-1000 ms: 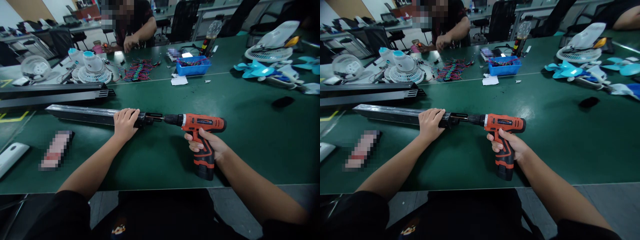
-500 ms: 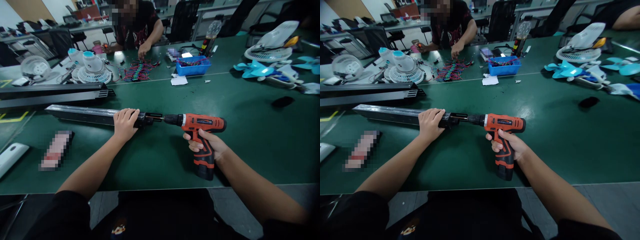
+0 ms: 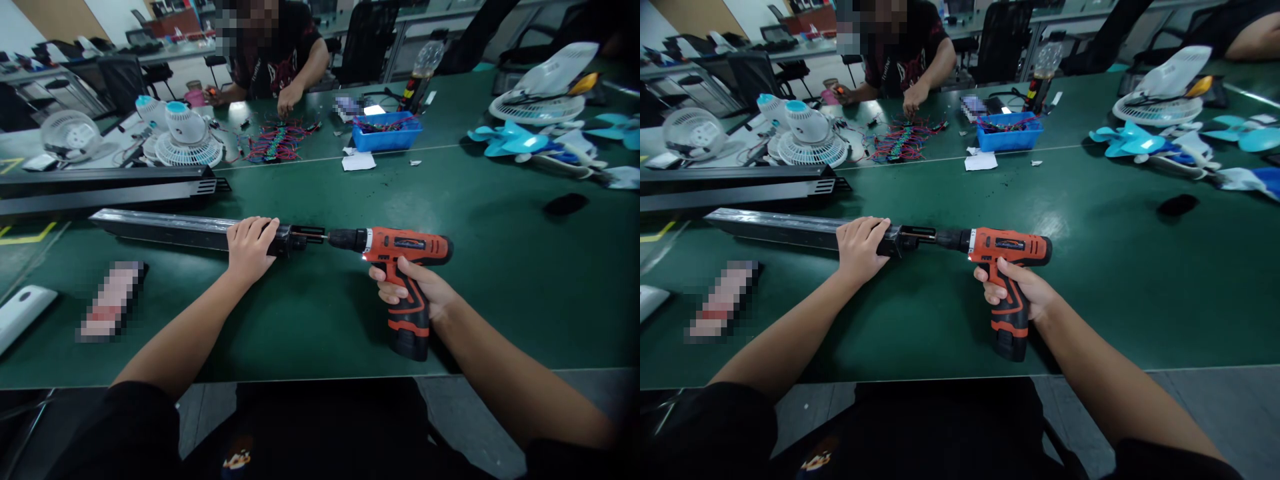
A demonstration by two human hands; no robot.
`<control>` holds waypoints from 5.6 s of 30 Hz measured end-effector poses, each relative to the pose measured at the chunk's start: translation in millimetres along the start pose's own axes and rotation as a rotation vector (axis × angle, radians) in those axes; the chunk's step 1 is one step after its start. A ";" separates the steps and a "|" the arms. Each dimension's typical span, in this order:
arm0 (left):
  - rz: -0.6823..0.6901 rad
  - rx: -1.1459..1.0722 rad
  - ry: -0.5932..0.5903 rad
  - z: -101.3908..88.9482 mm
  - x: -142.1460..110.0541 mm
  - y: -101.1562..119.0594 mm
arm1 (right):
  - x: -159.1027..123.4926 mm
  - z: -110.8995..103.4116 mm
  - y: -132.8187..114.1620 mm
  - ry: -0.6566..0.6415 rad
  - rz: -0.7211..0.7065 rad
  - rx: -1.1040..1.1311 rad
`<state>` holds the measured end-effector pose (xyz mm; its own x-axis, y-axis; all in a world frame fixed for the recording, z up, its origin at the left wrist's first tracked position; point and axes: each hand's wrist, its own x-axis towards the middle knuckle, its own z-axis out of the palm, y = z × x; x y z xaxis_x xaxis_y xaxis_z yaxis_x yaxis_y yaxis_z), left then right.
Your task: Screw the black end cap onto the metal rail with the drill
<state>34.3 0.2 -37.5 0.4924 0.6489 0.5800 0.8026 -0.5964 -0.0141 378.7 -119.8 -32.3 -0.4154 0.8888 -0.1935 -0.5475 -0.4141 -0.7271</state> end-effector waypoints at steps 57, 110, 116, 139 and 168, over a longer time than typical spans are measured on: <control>0.022 0.022 0.043 2.3 -1.8 0.1 | -0.9 0.6 0.0 0.000 0.012 0.028; -0.049 0.047 0.123 6.0 -2.4 1.9 | -2.7 4.6 -1.7 0.172 0.035 -0.097; -0.064 0.025 0.109 6.9 -2.6 1.1 | -2.1 0.0 0.1 0.136 0.030 -0.125; -0.024 0.075 0.101 5.8 -3.6 0.0 | 0.4 4.4 2.1 -0.014 -0.027 -0.008; -0.033 0.034 0.092 8.1 -5.0 -0.9 | 1.9 2.6 2.9 -0.061 -0.005 0.065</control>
<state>33.9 1.3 -47.0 0.4342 0.6207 0.6529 0.8295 -0.5581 -0.0211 374.4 -119.8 -33.0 -0.4552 0.8780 -0.1480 -0.5951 -0.4237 -0.6829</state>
